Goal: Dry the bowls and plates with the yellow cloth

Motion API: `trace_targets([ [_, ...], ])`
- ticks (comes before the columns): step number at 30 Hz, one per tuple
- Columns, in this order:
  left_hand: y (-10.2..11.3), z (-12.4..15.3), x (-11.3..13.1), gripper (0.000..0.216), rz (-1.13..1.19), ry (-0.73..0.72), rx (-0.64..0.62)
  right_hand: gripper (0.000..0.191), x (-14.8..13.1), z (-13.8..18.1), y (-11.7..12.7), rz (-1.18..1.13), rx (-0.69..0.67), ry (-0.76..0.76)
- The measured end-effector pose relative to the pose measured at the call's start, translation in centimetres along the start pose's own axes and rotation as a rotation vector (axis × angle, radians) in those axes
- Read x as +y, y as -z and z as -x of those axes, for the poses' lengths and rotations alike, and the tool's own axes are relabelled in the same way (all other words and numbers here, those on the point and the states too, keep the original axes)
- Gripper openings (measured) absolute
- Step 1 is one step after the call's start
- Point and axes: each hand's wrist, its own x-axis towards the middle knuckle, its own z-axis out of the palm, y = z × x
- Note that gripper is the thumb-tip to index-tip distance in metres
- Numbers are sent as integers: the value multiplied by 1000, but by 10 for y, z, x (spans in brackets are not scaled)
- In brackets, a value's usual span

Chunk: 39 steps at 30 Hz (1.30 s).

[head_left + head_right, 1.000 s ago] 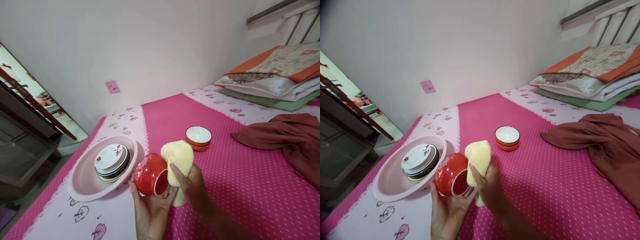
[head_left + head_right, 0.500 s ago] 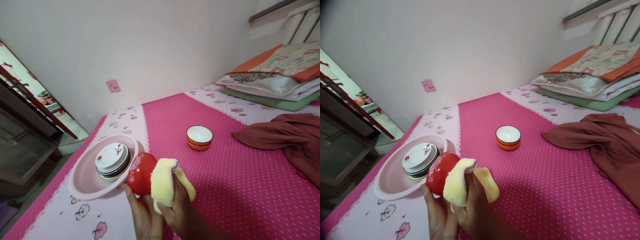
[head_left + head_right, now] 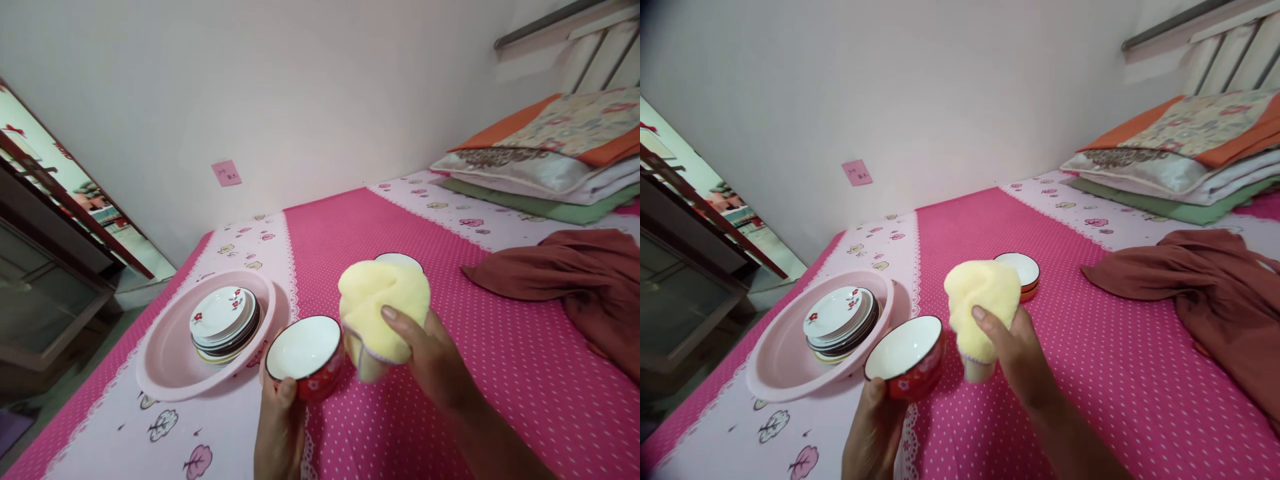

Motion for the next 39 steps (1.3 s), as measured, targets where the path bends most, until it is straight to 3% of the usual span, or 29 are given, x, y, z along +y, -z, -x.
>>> trace_targets([
  [3,6,-2,-1,112,-212,-108,-16,50,-3,3,1,160,-342,55],
  [5,7,-4,1,113,-308,-160,-6,50,-3,4,-2,338,-553,192],
  [8,6,-6,3,108,-416,-181,-13,21,0,4,-9,543,-684,423],
  [11,3,-4,5,106,-383,-147,-45,30,5,6,-17,483,-762,426],
  [15,-4,0,2,110,-185,-100,-109,23,13,12,-24,208,-641,169],
  [19,-8,2,-5,103,-207,-33,-14,24,21,15,-30,-16,-526,-139],
  [21,-9,3,-8,102,-182,2,9,24,24,14,-32,-70,-545,-189],
  [23,-8,5,-11,97,-111,16,-52,26,25,13,-33,-100,-561,-225],
  [26,-5,7,-16,71,14,76,-171,30,23,11,-31,-112,-581,-276],
  [30,0,5,-21,42,181,161,-253,35,13,5,-18,-129,-599,-280],
  [32,2,1,-20,40,293,175,-281,40,5,0,-8,-120,-443,-222],
  [36,10,-5,-16,44,465,241,-397,50,-7,-6,7,-148,176,1],
  [37,12,-6,-15,43,490,255,-421,55,-8,-4,8,-154,252,32],
  [38,13,-6,-16,43,506,264,-442,63,-8,-2,7,-154,234,48],
  [39,13,-6,-16,43,511,271,-464,71,-7,1,6,-151,127,55],
])
